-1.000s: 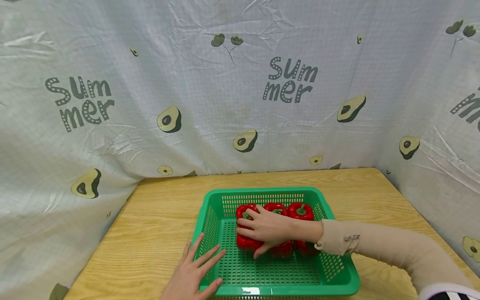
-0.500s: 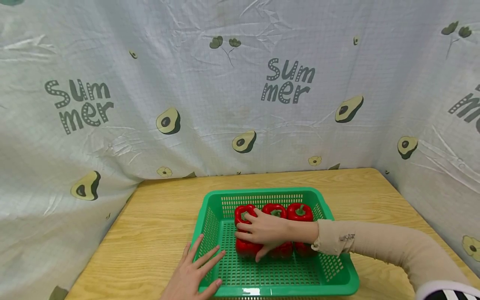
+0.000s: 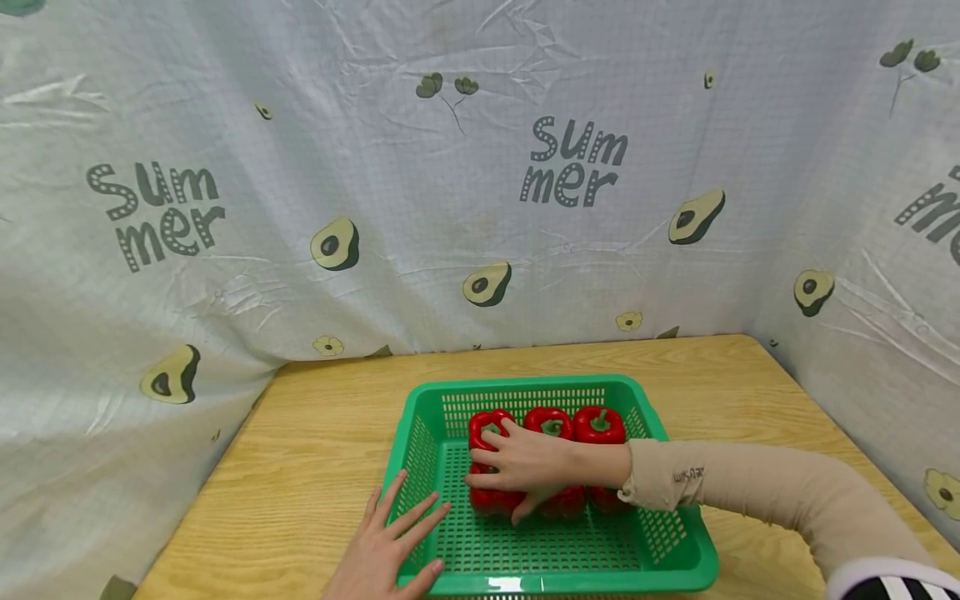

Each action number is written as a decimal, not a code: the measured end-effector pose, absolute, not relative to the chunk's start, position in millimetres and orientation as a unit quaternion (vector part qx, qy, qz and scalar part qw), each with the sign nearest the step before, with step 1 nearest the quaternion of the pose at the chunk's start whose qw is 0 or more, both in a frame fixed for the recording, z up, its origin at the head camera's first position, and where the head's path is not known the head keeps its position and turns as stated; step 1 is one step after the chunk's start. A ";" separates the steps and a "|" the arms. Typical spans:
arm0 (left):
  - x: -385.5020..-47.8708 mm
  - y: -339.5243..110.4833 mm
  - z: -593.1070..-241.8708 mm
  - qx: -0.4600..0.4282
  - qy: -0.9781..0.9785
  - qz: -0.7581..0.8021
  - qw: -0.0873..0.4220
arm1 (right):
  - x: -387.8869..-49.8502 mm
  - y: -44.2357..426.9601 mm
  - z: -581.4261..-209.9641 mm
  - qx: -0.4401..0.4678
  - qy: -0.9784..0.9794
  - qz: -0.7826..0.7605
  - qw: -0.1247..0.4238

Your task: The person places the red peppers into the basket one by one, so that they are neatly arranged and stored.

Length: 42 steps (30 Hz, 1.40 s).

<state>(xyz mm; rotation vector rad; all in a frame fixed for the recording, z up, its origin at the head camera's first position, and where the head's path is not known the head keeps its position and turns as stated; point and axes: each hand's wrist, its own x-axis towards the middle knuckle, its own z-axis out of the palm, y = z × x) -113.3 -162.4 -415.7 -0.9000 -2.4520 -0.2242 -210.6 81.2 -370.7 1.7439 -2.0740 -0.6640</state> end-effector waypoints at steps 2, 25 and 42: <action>-113.2 -162.4 -415.5 -0.328 -0.906 -0.086 0.253 | -210.9 81.0 -370.4 0.615 -0.733 -0.234 0.172; -113.1 -163.7 -413.3 -0.334 -0.905 -0.087 0.248 | -212.2 83.3 -366.3 0.614 -0.744 -0.229 0.134; -113.0 -163.1 -411.9 -0.335 -0.902 -0.092 0.255 | -211.8 84.7 -366.3 0.612 -0.741 -0.241 0.137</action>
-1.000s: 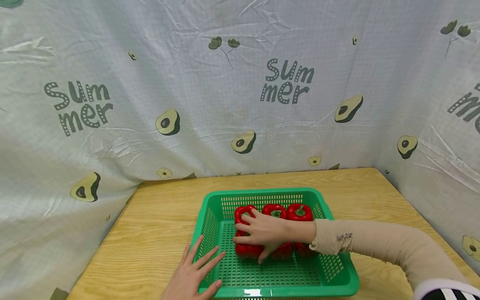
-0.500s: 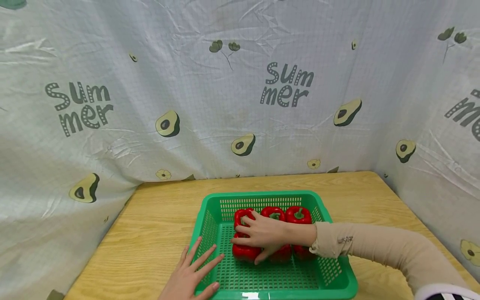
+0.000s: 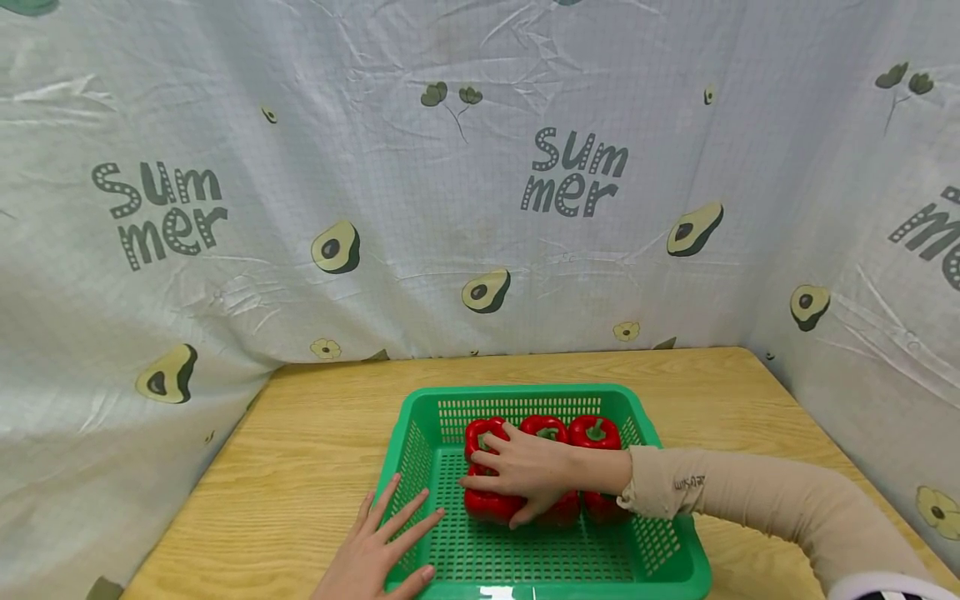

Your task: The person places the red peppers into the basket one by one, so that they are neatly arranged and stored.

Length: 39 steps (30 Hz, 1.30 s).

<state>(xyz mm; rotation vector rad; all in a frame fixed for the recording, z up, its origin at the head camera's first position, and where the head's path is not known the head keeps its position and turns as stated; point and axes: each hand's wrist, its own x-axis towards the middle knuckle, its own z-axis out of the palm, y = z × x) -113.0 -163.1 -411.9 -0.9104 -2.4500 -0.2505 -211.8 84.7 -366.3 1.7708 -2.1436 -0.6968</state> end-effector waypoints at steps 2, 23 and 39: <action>-113.3 -162.7 -412.2 -0.335 -0.902 -0.096 0.253 | -211.8 85.4 -366.1 0.611 -0.741 -0.242 0.136; -107.3 -171.8 -407.0 -0.349 -0.892 -0.167 0.233 | -193.0 137.4 -333.3 0.537 -0.832 -0.117 0.073; -102.2 -220.8 -377.0 -0.283 -0.899 -0.223 0.251 | -173.1 241.6 -346.4 0.397 -0.904 0.026 0.158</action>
